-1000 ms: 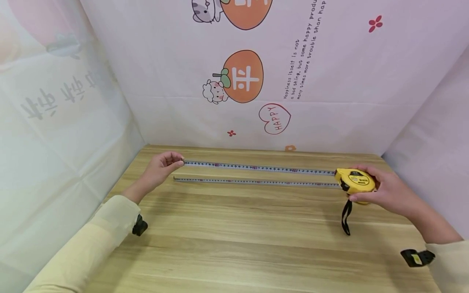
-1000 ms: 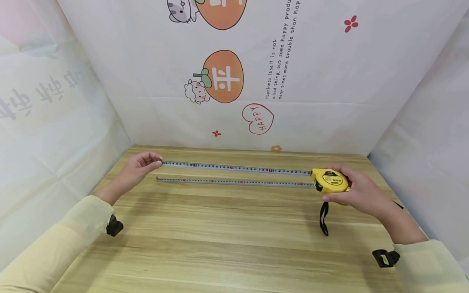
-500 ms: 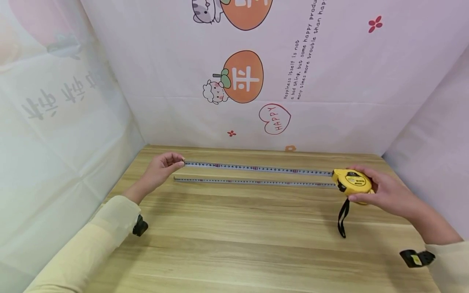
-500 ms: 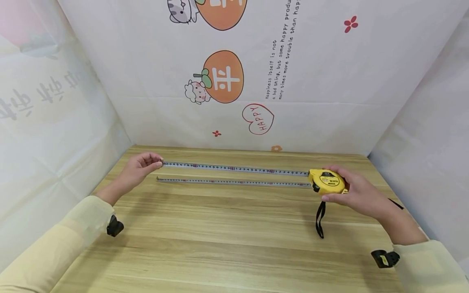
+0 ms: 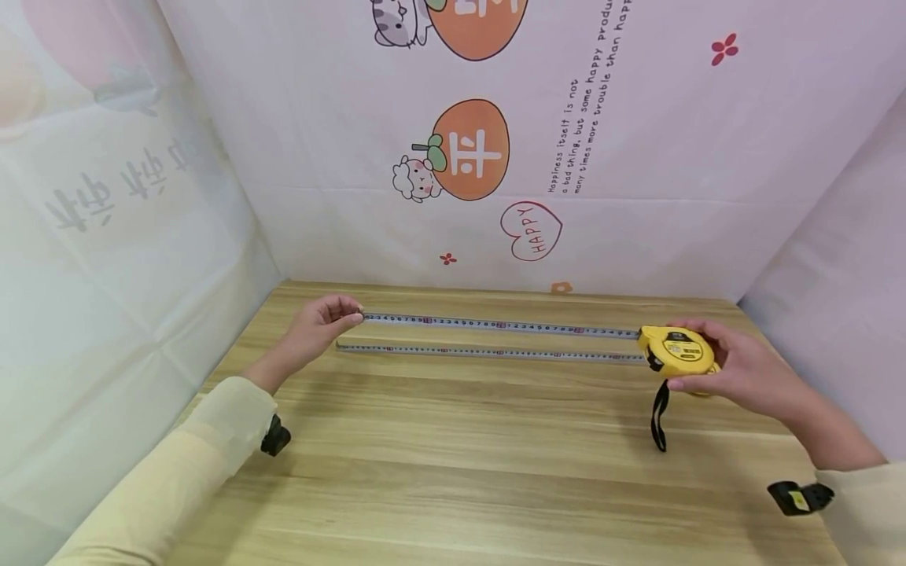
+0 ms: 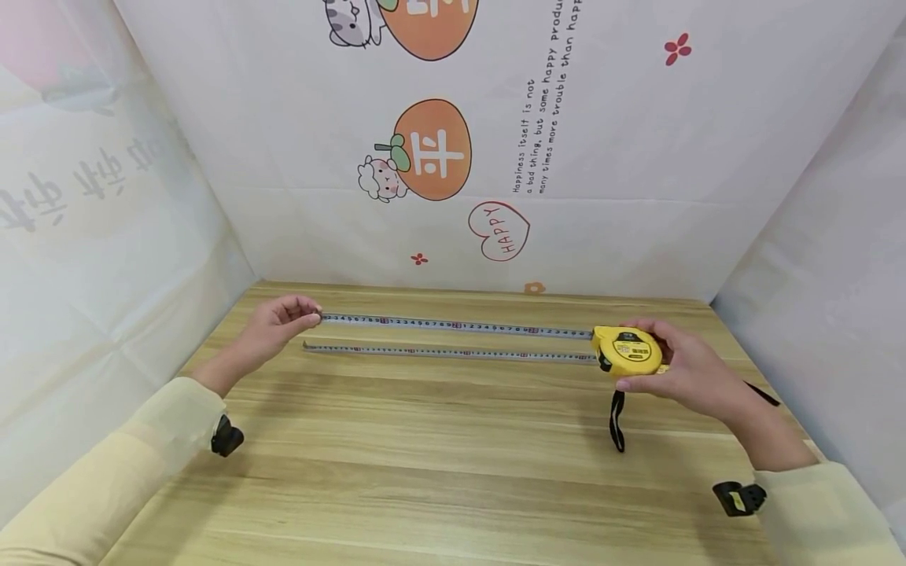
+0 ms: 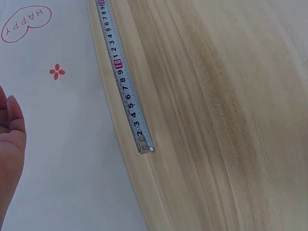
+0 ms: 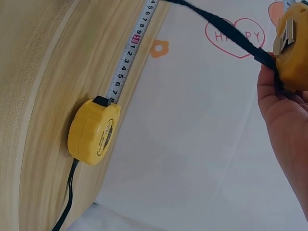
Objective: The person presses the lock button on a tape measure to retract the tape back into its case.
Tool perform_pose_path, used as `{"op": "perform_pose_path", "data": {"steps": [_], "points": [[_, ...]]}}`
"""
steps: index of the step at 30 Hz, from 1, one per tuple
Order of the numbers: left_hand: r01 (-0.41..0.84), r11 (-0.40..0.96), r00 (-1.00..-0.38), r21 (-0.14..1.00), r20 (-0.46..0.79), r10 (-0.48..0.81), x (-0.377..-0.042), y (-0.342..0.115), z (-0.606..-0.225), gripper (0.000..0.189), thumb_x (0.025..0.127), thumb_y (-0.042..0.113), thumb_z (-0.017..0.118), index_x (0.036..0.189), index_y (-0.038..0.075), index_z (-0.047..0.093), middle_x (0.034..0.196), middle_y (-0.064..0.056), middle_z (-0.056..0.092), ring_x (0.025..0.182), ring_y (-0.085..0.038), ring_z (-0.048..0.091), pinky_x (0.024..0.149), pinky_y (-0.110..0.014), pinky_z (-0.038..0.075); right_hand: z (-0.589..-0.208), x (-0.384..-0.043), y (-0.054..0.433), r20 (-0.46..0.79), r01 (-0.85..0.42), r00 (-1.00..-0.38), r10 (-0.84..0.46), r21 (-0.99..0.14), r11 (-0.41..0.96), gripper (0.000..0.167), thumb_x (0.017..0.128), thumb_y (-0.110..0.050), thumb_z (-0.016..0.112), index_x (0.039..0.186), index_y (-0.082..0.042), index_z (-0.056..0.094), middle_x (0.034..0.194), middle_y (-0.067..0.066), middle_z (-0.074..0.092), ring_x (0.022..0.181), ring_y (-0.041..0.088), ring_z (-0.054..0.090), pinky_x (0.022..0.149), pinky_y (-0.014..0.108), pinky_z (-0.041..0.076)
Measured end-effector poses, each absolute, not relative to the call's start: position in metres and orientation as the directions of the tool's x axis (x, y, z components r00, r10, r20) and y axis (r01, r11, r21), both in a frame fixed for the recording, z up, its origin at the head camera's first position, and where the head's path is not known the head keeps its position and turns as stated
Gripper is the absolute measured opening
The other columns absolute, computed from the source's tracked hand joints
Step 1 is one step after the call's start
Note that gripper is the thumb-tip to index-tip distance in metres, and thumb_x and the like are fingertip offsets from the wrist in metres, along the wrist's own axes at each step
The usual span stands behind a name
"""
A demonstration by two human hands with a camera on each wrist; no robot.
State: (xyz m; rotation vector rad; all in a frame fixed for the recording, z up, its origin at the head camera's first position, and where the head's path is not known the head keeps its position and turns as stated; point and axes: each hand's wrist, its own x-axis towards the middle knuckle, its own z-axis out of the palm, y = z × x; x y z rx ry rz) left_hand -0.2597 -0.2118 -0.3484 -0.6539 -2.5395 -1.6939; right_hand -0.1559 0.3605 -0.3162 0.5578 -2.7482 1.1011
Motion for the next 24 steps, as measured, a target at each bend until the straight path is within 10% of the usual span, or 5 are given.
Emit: {"op": "perform_pose_path", "data": {"steps": [24], "points": [[0.356, 0.276, -0.893, 0.893, 0.238, 0.381, -0.259, -0.197, -0.35, 0.023, 0.097, 0.017, 0.063, 0.11, -0.002, 0.06, 0.102, -0.015, 0.062, 0.085, -0.019, 0.059, 0.069, -0.025, 0.05, -0.318, -0.158, 0.346, 0.258, -0.4, -0.914, -0.314, -0.705, 0.586, 0.066, 0.077, -0.001, 0.081, 0.131, 0.004, 0.044, 0.109, 0.009, 0.054, 0.082, 0.013, 0.059, 0.058, 0.03, 0.054]]}}
